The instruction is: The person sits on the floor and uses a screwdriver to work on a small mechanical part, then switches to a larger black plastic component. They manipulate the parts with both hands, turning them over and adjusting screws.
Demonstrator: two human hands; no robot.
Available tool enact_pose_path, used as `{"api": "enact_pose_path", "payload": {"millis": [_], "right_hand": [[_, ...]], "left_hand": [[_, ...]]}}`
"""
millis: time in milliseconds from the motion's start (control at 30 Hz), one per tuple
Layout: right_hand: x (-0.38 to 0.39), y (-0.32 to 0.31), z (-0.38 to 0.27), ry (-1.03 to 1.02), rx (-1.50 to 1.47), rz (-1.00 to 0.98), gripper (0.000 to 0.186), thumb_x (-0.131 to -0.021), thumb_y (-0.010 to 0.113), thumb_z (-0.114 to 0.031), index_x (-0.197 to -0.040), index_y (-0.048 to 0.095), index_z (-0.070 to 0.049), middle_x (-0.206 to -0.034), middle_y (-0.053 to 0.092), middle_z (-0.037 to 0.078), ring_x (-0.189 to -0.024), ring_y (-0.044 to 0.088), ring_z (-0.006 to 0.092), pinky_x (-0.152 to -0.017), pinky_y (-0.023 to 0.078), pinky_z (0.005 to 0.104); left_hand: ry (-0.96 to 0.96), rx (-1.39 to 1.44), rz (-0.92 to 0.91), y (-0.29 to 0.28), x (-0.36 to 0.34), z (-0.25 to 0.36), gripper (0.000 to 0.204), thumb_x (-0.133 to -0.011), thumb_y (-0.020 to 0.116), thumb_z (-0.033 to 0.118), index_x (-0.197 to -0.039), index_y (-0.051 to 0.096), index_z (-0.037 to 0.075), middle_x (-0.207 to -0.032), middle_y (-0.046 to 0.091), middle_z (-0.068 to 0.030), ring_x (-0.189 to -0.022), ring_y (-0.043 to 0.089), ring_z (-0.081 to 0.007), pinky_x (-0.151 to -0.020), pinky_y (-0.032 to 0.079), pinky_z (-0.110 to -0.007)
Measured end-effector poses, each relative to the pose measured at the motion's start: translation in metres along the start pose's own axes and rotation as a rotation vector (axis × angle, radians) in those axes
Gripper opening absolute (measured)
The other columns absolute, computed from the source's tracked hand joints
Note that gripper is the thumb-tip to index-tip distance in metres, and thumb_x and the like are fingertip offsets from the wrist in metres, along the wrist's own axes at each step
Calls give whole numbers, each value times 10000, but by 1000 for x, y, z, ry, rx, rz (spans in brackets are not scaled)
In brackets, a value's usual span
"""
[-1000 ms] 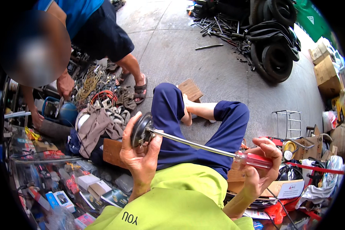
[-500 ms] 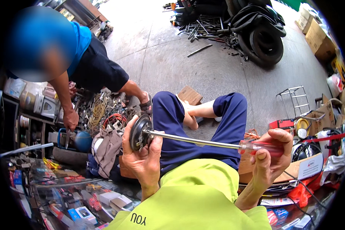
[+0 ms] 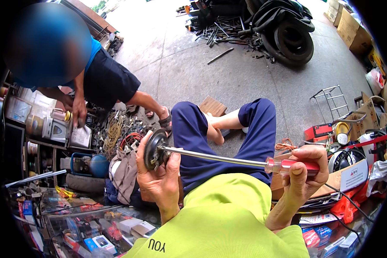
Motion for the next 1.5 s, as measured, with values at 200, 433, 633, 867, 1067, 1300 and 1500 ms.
{"api": "enact_pose_path", "payload": {"millis": [200, 433, 633, 867, 1067, 1300, 1500], "right_hand": [[0, 9, 1, 2, -27, -37, 548, -770, 755, -397, -1012, 513, 30, -748, 548, 90, -487, 452, 57, -458, 375, 182], [-32, 29, -38, -220, 104, 44, 507, -778, 737, -423, -959, 558, 15, -672, 476, 33, -404, 377, 32, -365, 242, 170], [-35, 55, -58, -376, 56, -38, 555, -754, 733, -403, -1042, 517, 19, -742, 539, 114, -479, 469, 97, -471, 338, 178], [-13, 57, -77, -577, 80, -115, 492, -742, 749, -255, -1067, 476, -7, -713, 556, 102, -654, 483, 148, -535, 370, 222], [7, 49, -95, -634, 420, 273, 553, -790, 655, -544, -818, 490, -17, -629, 478, 37, -505, 417, 112, -436, 321, 235], [-3, 60, -86, -624, 377, 149, 603, -784, 623, -599, -883, 498, -17, -585, 469, 46, -487, 463, 133, -435, 358, 234], [-9, 61, -75, -515, 198, -158, 516, -727, 779, -381, -991, 477, -57, -786, 541, 123, -562, 502, 123, -480, 412, 197]], "left_hand": [[-55, 9, 2, -2, -2, -4, 577, -781, 642, -96, -1308, 422, -20, -1144, 558, -126, -973, 568, -147, -841, 497, -254], [-17, 10, 10, -3, -17, -2, 563, -790, 624, -88, -1309, 421, -14, -1182, 554, -158, -1023, 574, -181, -857, 505, -280], [-41, 149, 53, -13, -23, 8, 561, -819, 637, -61, -1326, 399, -18, -1098, 561, -97, -896, 565, -85, -788, 498, -200], [-215, 337, -19, -12, -18, -8, 542, -813, 618, -74, -1307, 397, -40, -1071, 584, -141, -790, 640, -148, -496, 477, -175], [-199, 343, 16, -11, -15, 0, 558, -798, 621, -83, -1307, 393, -48, -1067, 589, -142, -775, 642, -148, -459, 464, -169], [-164, 277, 44, -13, -16, -2, 589, -792, 663, -62, -1317, 397, -36, -1005, 608, -93, -787, 633, -109, -497, 484, -156], [-135, 270, 58, -22, -18, 0, 587, -792, 659, -68, -1316, 397, -39, -1021, 609, -110, -805, 647, -132, -495, 490, -163]]}}
Point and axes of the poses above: each hand's wrist, its own x-axis away from the middle knuckle, its own y-axis out of the palm, z = x × y, the point moved 10 cm from there along -x, towards the middle knuckle
